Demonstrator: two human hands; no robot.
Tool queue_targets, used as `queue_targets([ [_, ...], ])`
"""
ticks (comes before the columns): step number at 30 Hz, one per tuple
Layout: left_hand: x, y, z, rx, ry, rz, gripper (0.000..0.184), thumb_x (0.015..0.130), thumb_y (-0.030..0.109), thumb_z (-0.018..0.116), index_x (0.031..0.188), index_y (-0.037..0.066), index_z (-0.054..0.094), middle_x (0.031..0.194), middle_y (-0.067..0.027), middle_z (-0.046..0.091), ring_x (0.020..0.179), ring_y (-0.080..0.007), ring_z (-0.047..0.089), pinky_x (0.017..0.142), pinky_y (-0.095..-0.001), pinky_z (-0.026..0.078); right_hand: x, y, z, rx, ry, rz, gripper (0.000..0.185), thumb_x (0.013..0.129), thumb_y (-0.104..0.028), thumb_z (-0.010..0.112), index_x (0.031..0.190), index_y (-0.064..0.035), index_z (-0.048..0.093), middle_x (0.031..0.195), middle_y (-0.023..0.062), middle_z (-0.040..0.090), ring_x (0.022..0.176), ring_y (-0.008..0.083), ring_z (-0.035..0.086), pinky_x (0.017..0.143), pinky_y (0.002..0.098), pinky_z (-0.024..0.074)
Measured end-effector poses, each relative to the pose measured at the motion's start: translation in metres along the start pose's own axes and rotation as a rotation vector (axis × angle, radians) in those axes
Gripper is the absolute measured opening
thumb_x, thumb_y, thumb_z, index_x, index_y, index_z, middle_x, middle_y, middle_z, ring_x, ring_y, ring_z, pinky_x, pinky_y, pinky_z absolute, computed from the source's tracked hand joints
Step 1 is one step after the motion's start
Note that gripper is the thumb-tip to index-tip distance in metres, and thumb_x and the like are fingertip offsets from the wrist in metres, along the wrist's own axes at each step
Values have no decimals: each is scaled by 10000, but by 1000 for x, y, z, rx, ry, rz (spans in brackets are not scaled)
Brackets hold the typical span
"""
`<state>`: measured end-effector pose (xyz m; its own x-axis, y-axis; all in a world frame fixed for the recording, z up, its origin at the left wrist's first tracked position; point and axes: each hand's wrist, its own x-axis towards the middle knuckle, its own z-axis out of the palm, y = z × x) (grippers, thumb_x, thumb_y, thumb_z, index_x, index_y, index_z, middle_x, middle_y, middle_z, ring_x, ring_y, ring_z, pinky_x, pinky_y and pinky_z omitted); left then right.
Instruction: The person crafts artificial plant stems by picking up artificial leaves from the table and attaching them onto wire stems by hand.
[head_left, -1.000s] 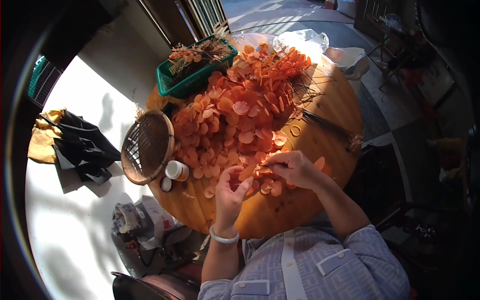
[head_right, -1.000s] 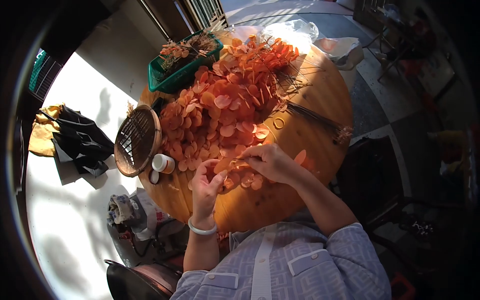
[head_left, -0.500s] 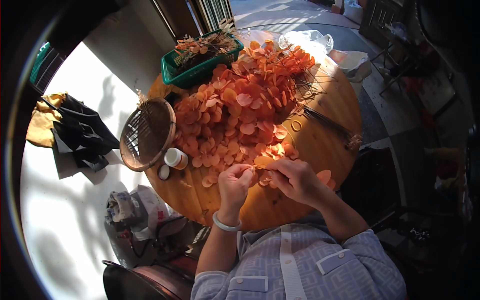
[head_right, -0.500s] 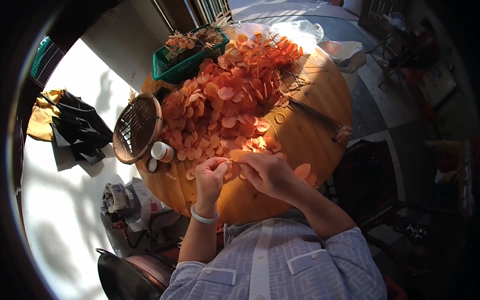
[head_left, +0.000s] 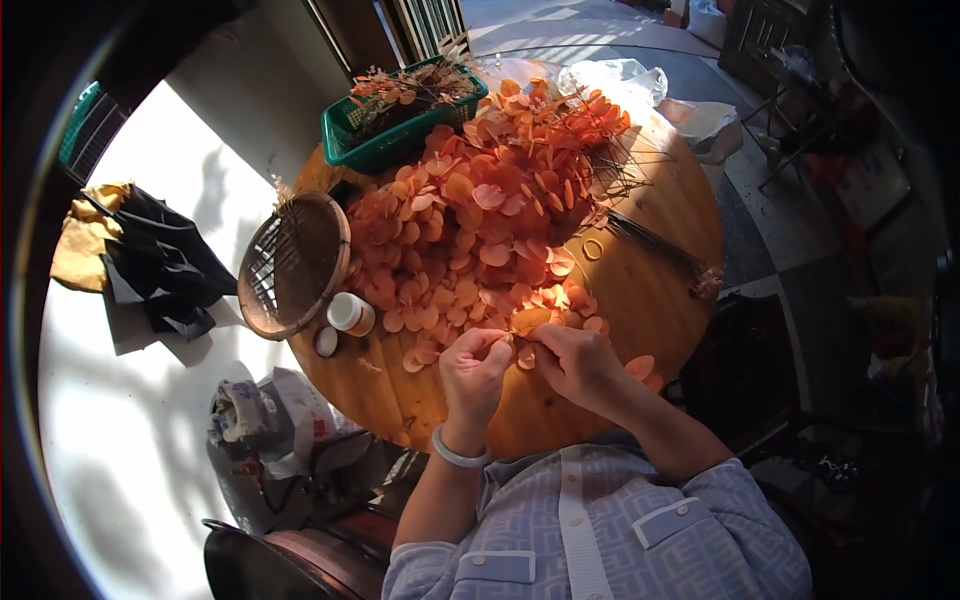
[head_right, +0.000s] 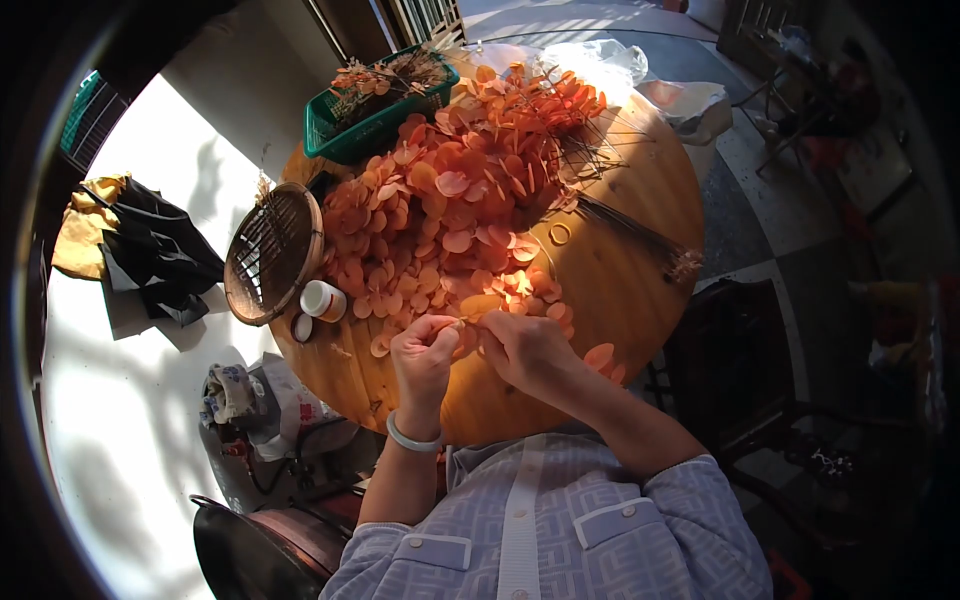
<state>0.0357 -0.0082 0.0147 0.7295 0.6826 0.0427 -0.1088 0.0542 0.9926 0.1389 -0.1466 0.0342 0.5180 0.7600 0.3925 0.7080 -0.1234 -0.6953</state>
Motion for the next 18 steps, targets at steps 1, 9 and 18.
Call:
queue_targets([
  [1,0,-2,0,24,5,19,72,869,-14,652,916,-42,699,794,8,648,684,-38,562,595,-195,445,0,0,0,-8,-2,-1,105,863,-41,666,967,-32,654,778,145,664,698,319,678,604,397,526],
  [9,4,10,-1,761,-20,820,190,720,-25,695,900,27,667,745,-86,606,703,-282,610,721,-384,473,6,6,-3,503,-186,367,108,919,-88,629,982,-4,656,700,117,646,575,219,643,532,365,499],
  [18,8,4,-10,706,1,860,216,712,-45,696,916,23,671,792,-96,630,759,-295,629,753,-401,472,4,4,13,152,42,3,117,941,-75,607,975,18,670,714,115,658,648,173,655,577,353,499],
])
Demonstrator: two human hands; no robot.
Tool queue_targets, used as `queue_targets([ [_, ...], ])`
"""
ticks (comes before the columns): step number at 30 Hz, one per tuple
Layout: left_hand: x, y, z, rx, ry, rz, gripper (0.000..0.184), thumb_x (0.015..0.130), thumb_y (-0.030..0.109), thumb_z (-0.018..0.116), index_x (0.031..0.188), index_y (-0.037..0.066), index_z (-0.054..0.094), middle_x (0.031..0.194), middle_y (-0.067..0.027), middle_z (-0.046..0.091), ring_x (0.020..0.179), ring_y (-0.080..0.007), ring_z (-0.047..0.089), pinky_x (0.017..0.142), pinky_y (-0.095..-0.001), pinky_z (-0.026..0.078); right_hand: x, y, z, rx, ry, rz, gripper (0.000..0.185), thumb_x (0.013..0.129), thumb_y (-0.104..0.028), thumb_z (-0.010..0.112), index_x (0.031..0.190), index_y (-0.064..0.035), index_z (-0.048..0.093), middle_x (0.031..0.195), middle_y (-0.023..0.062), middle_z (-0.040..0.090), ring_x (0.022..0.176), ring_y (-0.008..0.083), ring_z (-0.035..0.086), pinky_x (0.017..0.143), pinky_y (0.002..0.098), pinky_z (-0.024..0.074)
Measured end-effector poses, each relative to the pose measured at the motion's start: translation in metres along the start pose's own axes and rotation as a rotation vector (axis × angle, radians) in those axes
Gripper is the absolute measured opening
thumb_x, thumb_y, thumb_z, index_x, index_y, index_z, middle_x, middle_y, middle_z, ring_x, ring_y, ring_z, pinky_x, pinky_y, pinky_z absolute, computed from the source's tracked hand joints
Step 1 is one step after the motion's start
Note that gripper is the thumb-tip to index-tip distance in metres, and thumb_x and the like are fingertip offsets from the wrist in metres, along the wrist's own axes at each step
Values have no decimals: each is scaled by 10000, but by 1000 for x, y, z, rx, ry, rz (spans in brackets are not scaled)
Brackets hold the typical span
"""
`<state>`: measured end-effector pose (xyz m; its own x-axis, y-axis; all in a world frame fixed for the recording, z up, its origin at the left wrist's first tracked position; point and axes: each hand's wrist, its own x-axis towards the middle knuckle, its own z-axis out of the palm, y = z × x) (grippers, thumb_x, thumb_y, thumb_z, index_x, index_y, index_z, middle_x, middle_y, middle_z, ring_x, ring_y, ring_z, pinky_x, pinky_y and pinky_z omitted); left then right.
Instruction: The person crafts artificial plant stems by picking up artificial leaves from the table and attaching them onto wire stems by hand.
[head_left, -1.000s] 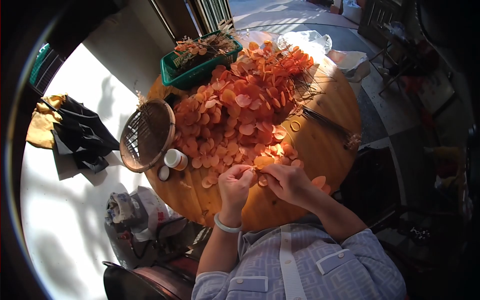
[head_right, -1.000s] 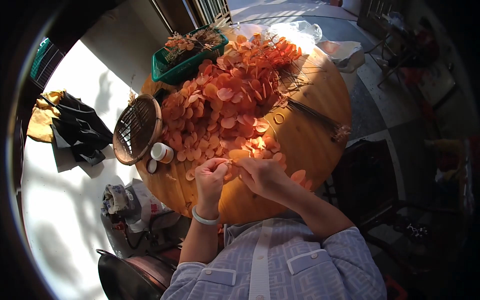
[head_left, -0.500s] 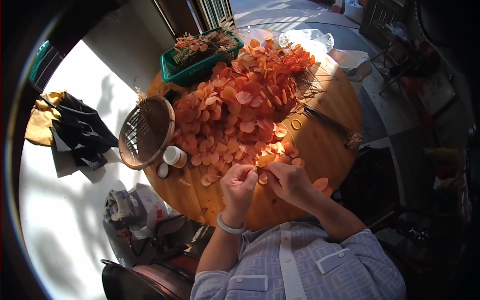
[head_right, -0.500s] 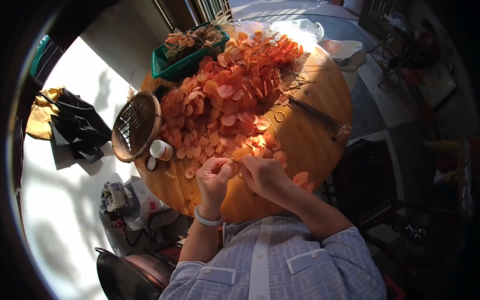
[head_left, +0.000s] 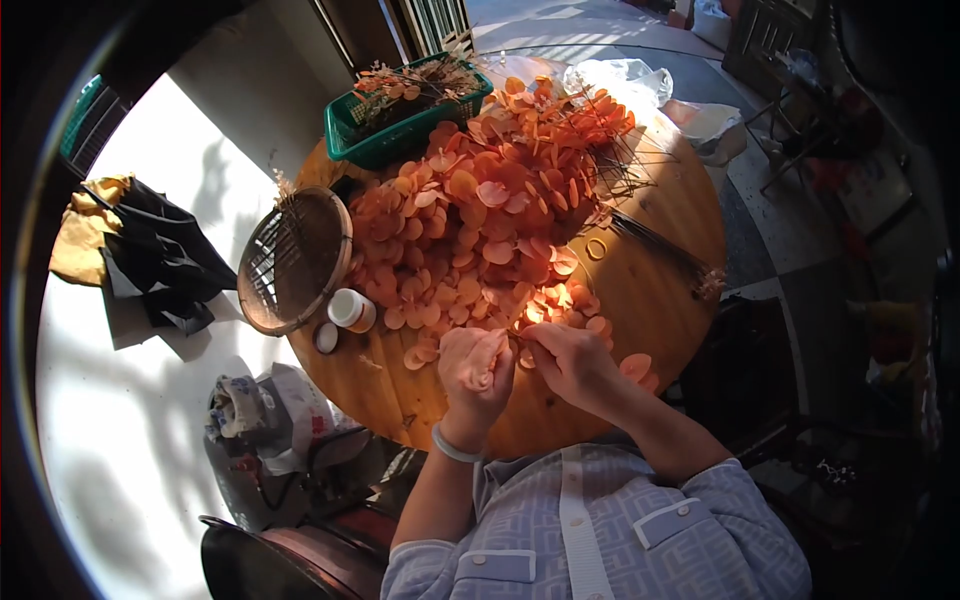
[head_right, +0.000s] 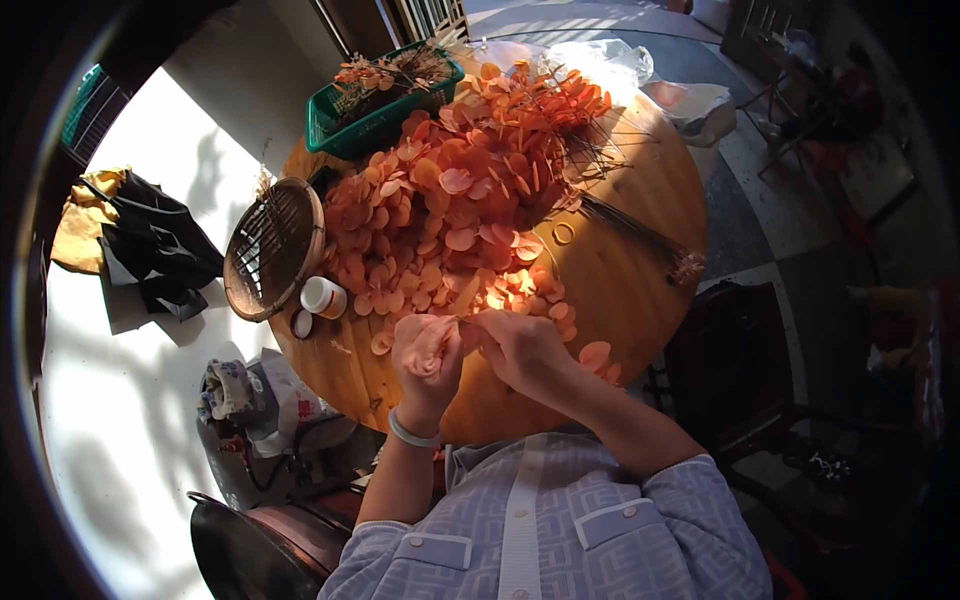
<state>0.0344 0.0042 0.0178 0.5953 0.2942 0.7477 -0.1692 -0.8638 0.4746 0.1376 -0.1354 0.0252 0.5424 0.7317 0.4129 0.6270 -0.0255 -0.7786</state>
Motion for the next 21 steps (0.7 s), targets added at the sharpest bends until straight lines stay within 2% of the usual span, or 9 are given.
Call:
queue_targets([
  [1,0,-1,-2,6,-16,4,217,713,-47,696,918,21,673,798,-97,632,764,-294,630,756,-400,472,1,-3,-1,-147,11,-94,115,939,-72,611,966,22,670,727,124,668,666,186,669,592,353,504],
  [4,0,-5,-3,26,-12,46,225,718,-37,699,935,15,672,803,-96,633,764,-292,630,755,-399,473,5,0,1,119,-28,64,103,926,-70,620,951,17,670,753,163,672,683,262,690,603,369,508],
  [7,3,-5,-6,64,-2,69,236,724,-24,705,954,15,670,807,-85,630,774,-284,627,771,-400,469,13,8,0,676,-269,615,101,920,-26,625,1002,27,651,777,150,668,684,206,668,621,319,503],
  [10,8,-6,-10,97,-43,104,232,737,13,705,966,12,669,829,-81,626,807,-277,621,802,-408,462,12,-1,-3,99,-122,86,111,908,-19,621,1009,22,647,754,146,653,678,241,670,608,337,501],
  [13,10,-5,-16,85,-94,91,223,724,17,704,946,5,682,860,-100,648,823,-295,632,826,-410,469,11,-6,-4,-176,-70,-65,104,912,-27,623,1002,20,648,760,142,659,684,252,678,597,345,501],
  [14,10,-6,-16,82,-95,98,223,727,22,704,948,3,681,863,-100,647,824,-295,630,827,-409,469,10,-6,-2,-212,-54,-80,70,916,-53,632,952,7,629,753,150,656,674,289,665,599,367,503],
  [16,11,-9,-16,81,-96,109,223,734,33,703,952,-1,678,868,-101,646,827,-297,628,829,-409,470,7,-6,7,-279,-24,-112,126,924,-104,649,853,-18,589,739,165,649,652,361,639,602,411,508],
  [19,5,-17,-15,108,-93,116,230,758,70,694,978,5,669,879,-92,617,850,-278,611,842,-417,449,10,0,11,-22,-74,36,99,916,-41,635,997,14,646,768,134,668,672,245,685,589,347,503],
  [21,5,-17,-15,121,-76,121,238,754,66,693,982,2,670,879,-94,614,849,-279,610,842,-414,449,19,11,9,440,-224,436,84,926,-76,637,977,-12,655,753,146,660,674,293,678,603,377,514],
])
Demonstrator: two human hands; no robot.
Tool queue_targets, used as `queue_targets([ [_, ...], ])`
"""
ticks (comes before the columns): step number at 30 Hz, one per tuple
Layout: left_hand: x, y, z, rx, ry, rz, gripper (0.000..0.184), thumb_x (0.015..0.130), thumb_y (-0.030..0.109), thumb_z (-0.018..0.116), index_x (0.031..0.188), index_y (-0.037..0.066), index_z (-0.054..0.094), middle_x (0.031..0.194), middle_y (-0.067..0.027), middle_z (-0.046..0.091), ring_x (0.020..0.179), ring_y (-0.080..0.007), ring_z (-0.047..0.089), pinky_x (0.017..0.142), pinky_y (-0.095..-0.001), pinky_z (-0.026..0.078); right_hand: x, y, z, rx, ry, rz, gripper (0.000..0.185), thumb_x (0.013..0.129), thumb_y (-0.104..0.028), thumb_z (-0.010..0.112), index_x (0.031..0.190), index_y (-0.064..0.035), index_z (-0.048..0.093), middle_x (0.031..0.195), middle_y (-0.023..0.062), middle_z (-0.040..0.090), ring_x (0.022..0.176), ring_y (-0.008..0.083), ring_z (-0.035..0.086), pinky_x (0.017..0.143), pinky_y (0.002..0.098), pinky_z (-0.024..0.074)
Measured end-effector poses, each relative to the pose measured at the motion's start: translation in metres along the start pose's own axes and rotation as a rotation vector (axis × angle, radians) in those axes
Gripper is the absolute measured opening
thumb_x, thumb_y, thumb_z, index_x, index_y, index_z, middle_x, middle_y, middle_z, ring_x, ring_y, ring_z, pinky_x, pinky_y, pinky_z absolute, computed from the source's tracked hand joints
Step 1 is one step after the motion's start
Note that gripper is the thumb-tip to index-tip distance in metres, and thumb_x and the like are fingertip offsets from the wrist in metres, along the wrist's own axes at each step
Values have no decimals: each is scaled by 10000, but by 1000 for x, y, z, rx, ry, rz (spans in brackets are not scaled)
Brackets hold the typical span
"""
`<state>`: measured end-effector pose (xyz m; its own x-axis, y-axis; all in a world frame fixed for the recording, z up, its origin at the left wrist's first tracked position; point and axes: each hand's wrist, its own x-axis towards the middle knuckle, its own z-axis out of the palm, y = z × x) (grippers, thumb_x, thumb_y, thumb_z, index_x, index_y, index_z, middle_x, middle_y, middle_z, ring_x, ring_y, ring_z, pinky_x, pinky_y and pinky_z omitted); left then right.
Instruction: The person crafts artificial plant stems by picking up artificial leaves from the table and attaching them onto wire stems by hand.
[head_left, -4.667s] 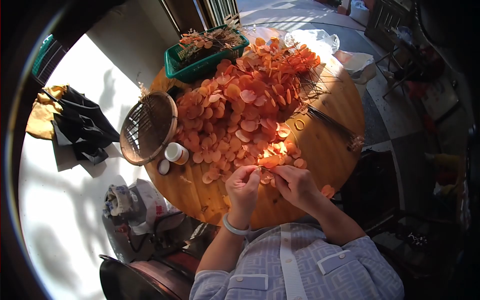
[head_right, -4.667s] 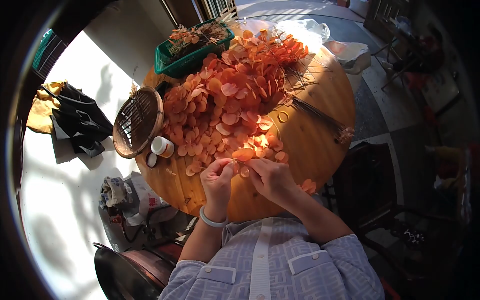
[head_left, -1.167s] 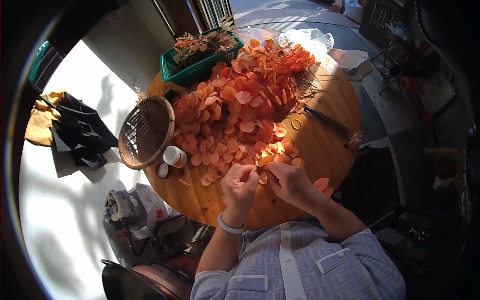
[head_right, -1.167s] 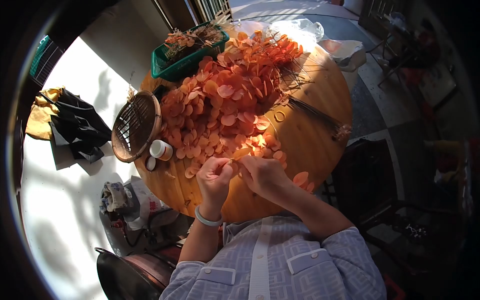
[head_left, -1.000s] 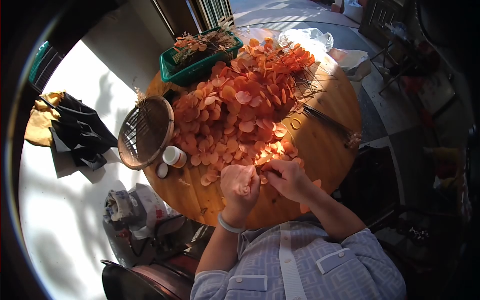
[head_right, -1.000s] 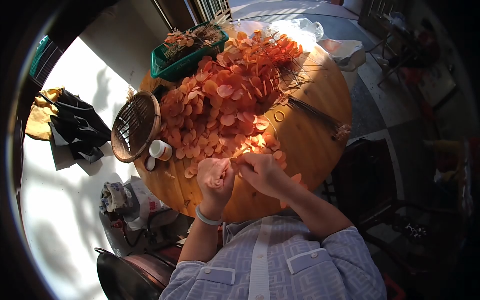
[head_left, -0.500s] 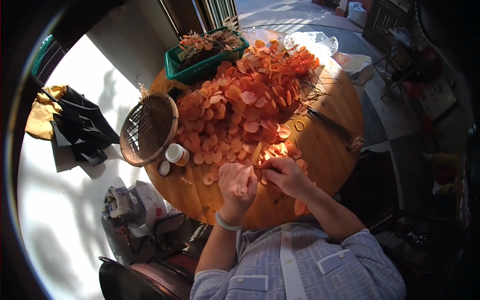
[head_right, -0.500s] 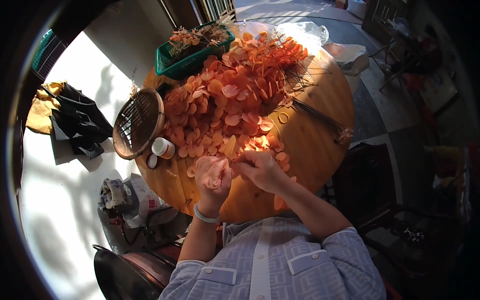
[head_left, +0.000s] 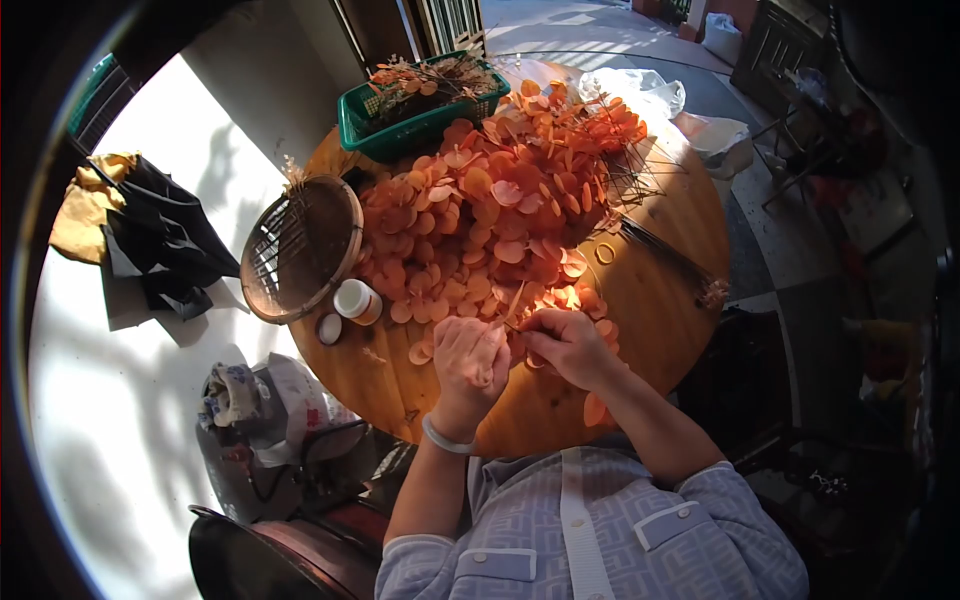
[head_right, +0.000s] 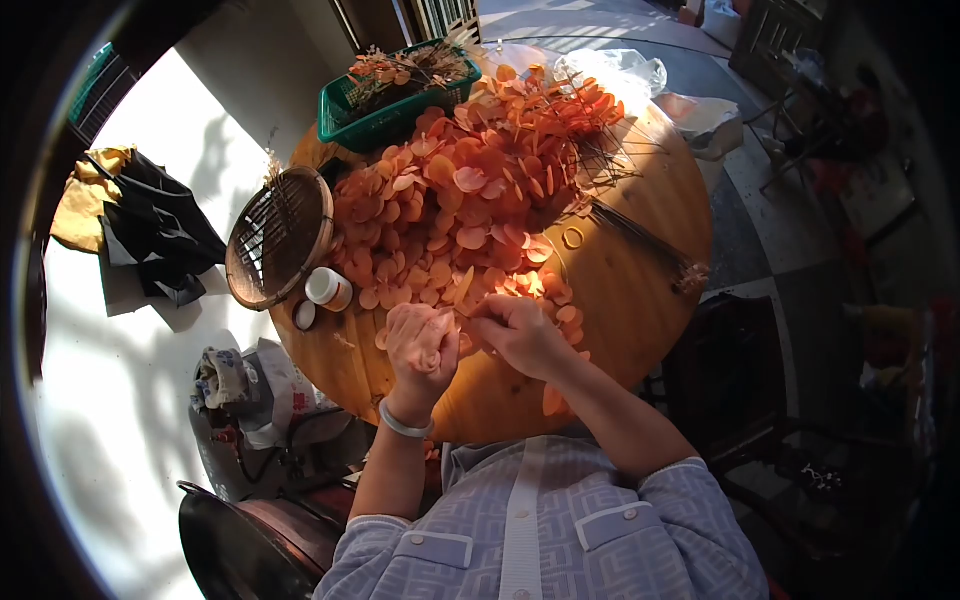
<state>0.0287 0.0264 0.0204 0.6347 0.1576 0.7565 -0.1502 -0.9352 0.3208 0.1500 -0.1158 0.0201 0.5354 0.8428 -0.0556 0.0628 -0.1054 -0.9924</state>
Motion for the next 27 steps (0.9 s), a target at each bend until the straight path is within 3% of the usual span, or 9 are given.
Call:
queue_targets([
  [1,0,0,0,7,9,1,242,752,64,693,984,1,671,879,-94,612,848,-279,610,842,-412,449,3,0,-2,235,-83,192,80,931,-93,637,967,-26,659,746,152,656,675,317,675,610,392,520],
  [4,4,0,-4,-15,-21,6,245,709,-3,709,952,1,676,851,-93,631,804,-279,627,821,-403,473,-9,-14,2,-291,130,-254,147,924,-59,625,1054,-14,676,794,166,681,712,300,701,636,377,535],
  [6,8,2,-5,-20,-29,4,250,705,-17,707,953,2,677,851,-91,630,798,-279,627,815,-400,474,-19,-35,6,-496,211,-362,170,918,-41,618,1074,-1,672,830,180,694,730,307,707,652,371,541],
  [9,9,2,-3,-36,-34,-3,252,706,-31,704,954,6,682,855,-91,635,796,-281,630,810,-399,475,-17,-36,2,-517,210,-421,209,909,-18,612,1109,5,668,855,195,697,743,315,710,653,365,545],
  [13,3,-6,6,-114,13,-13,235,719,5,705,950,25,664,846,-85,622,807,-283,615,796,-406,460,-5,-5,-5,-406,151,-520,213,921,-21,613,1127,6,659,808,154,686,695,241,701,611,330,530],
  [16,1,1,14,-161,118,-132,242,713,-36,697,945,26,668,814,-88,631,771,-288,619,770,-395,468,-3,7,2,-198,153,-280,159,949,-36,605,1089,19,657,750,67,652,645,123,636,561,269,486],
  [19,-2,12,19,-185,176,-229,193,757,-74,681,927,16,692,810,-101,654,782,-283,620,745,-361,498,-2,4,4,260,66,57,107,978,-64,592,1009,20,652,723,0,605,619,45,546,514,215,417],
  [22,-4,16,20,-187,176,-232,185,752,-77,680,912,16,689,812,-102,656,786,-285,619,744,-361,499,-3,0,0,380,25,205,107,991,-77,583,959,7,641,720,-4,600,576,35,515,482,197,374],
  [27,1,19,17,-168,188,-193,174,745,-72,677,894,18,684,796,-95,646,763,-285,618,740,-366,496,-3,-5,2,331,33,159,104,991,-94,605,952,-3,636,712,3,596,545,31,497,463,188,357],
])
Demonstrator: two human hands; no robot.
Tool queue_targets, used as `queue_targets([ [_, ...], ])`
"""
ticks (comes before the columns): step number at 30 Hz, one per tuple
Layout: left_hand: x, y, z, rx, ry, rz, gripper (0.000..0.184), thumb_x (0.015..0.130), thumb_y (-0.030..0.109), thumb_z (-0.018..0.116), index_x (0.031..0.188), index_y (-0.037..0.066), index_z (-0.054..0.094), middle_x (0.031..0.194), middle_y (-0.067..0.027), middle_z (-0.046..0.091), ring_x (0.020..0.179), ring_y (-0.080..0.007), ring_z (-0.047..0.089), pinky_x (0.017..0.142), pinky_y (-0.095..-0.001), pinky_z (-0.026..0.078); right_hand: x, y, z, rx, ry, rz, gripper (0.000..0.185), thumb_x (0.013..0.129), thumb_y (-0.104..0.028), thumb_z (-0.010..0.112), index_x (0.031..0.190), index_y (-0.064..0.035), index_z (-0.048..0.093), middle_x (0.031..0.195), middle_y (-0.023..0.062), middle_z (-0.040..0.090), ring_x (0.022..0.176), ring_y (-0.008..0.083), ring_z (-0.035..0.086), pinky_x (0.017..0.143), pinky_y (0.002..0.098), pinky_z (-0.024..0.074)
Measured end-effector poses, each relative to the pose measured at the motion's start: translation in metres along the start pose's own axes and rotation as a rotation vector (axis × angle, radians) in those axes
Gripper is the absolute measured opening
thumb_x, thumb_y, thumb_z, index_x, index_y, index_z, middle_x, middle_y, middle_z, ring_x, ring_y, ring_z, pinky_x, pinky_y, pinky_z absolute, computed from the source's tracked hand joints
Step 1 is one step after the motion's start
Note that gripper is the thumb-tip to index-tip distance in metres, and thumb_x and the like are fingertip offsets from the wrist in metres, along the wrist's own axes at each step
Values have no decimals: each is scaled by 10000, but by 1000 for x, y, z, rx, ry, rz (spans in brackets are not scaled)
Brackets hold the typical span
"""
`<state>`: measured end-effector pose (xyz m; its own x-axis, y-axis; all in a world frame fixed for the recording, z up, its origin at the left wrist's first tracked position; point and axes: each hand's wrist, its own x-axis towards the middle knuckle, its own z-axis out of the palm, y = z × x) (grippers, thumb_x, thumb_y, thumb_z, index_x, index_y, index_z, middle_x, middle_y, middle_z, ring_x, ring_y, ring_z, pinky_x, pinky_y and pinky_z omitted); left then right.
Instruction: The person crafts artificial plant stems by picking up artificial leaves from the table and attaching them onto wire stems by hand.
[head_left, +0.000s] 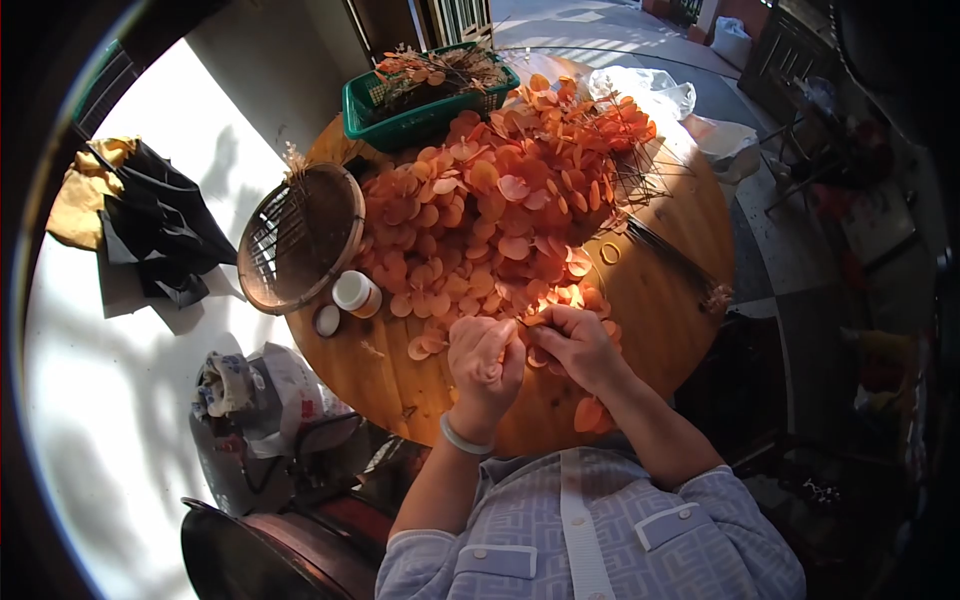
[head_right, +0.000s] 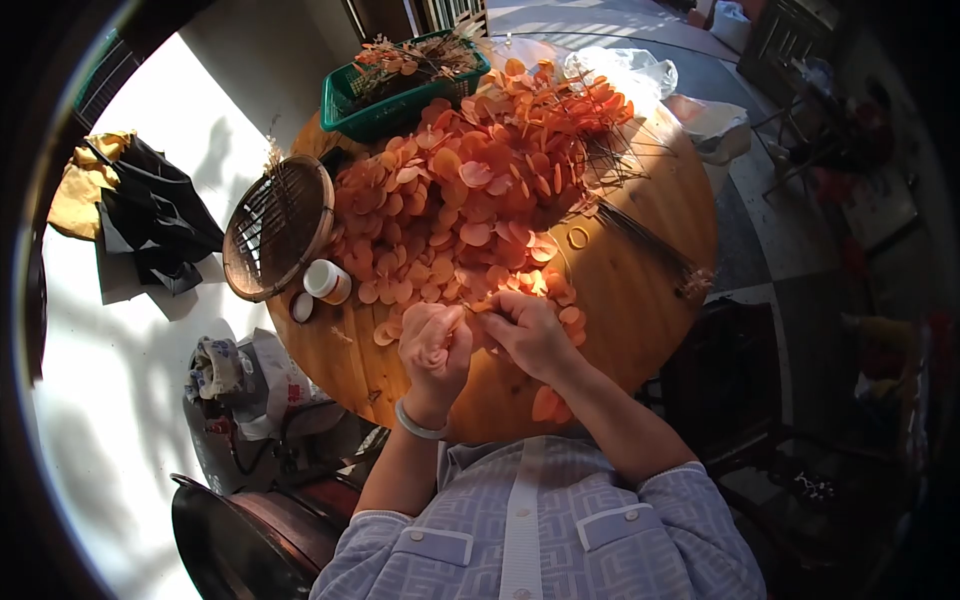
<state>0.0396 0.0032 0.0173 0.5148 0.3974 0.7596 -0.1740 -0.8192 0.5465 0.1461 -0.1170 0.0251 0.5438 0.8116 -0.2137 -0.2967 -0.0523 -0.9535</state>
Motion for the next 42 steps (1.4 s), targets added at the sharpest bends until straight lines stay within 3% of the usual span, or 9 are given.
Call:
queue_targets([
  [10,-8,1,-2,2,-61,-5,166,734,-50,684,886,17,681,778,-90,631,765,-282,615,734,-379,486,-1,4,-3,22,-10,17,120,994,-112,616,966,2,641,705,22,620,552,41,517,460,192,370],
  [13,-7,1,-4,37,24,-40,156,748,-4,682,897,40,670,763,-83,621,712,-278,601,752,-389,454,-1,7,-1,-12,4,-127,129,986,-119,630,969,5,664,742,44,663,583,59,573,484,199,418],
  [16,-5,-7,-16,78,62,-125,156,753,-3,685,900,45,670,762,-76,627,711,-274,605,752,-388,449,-21,-16,-11,-550,-19,-120,137,972,-126,654,970,7,684,778,43,691,623,70,617,529,219,473],
  [22,-15,11,-4,-24,-92,-24,170,739,-35,692,881,58,681,772,-64,633,723,-260,606,766,-373,455,-12,-12,-18,-396,-89,-3,193,958,-170,683,987,19,705,805,37,698,668,73,634,585,248,512],
  [25,-16,16,-8,-30,-122,-82,180,733,-57,695,876,54,696,773,-67,631,733,-262,605,772,-368,461,-6,-16,-28,-264,-110,-158,234,966,-216,679,958,16,705,790,36,695,696,74,633,619,251,514],
  [28,-18,21,-7,-85,-178,-111,189,728,-69,697,873,51,703,767,-67,625,728,-263,601,768,-355,459,0,-33,-28,-442,-6,-225,262,975,-240,666,937,17,697,756,18,677,699,63,606,645,256,505],
  [29,-19,23,-5,-111,-205,-112,191,726,-73,697,872,50,705,765,-68,623,727,-264,600,767,-349,458,-3,-48,-25,-436,-148,-10,275,970,-245,668,911,23,696,708,2,651,660,62,568,617,263,483],
  [32,-21,32,-2,-166,-244,-167,147,726,-26,705,848,54,681,739,-67,578,703,-270,572,715,-375,425,-2,-50,-21,-758,-198,-32,236,966,-188,660,886,25,721,734,0,687,685,47,585,626,227,472],
  [42,-26,34,1,-354,-368,-340,119,733,-17,715,840,33,695,735,-85,594,689,-262,560,692,-368,441,20,-19,-51,-291,-164,58,260,975,-209,652,846,5,724,770,20,711,724,68,632,665,226,495],
])
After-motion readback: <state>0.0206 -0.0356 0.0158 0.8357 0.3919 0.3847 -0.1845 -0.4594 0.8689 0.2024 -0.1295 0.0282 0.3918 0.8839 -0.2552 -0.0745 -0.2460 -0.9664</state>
